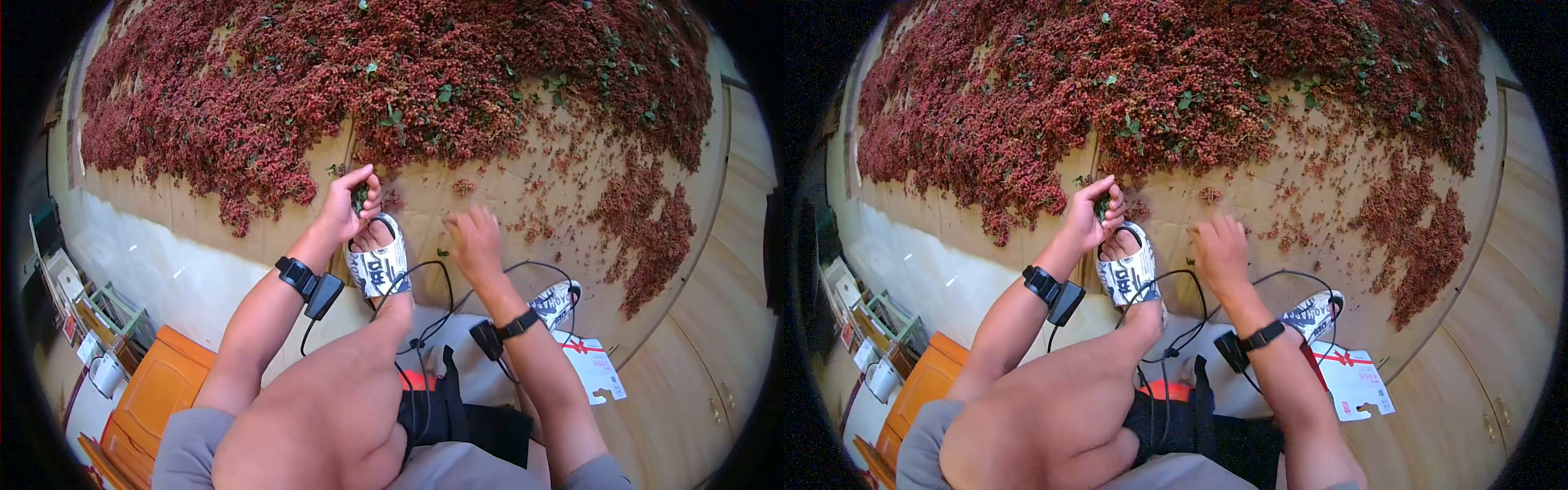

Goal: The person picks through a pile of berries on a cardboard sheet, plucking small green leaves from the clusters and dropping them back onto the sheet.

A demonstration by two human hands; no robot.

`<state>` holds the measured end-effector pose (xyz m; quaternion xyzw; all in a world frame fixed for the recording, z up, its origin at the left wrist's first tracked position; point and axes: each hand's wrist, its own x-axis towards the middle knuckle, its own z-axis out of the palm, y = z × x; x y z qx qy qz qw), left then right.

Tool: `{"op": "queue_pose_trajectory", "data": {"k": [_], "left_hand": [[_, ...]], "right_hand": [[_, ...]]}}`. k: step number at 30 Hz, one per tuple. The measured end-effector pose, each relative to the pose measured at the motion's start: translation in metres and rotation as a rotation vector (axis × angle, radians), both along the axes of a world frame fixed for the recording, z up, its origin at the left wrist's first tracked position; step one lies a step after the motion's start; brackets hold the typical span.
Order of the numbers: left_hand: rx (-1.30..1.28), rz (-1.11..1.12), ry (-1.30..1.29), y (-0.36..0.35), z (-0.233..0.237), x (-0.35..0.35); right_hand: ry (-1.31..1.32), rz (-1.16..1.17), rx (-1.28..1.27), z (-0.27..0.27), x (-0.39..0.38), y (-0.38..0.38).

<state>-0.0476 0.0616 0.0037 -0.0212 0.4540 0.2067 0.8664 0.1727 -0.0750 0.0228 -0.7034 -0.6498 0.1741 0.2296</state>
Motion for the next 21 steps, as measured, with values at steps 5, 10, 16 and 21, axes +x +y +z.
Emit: {"op": "queue_pose_trajectory", "data": {"k": [5, 10, 16, 21], "left_hand": [[-0.015, -0.018, -0.042, -0.011, -0.007, 0.009], [-0.023, -0.159, -0.027, -0.012, 0.008, 0.018], [-0.052, -0.492, 0.063, -0.031, 0.012, 0.042], [-0.088, -0.606, 0.042, -0.043, 0.032, 0.065]], "right_hand": [[0.060, 0.069, -0.241, -0.001, -0.003, -0.066], [0.048, 0.016, -0.217, -0.008, -0.012, -0.066], [0.053, -0.029, -0.247, -0.010, -0.011, -0.059], [0.226, -0.122, -0.101, 0.039, -0.022, -0.028]]}}
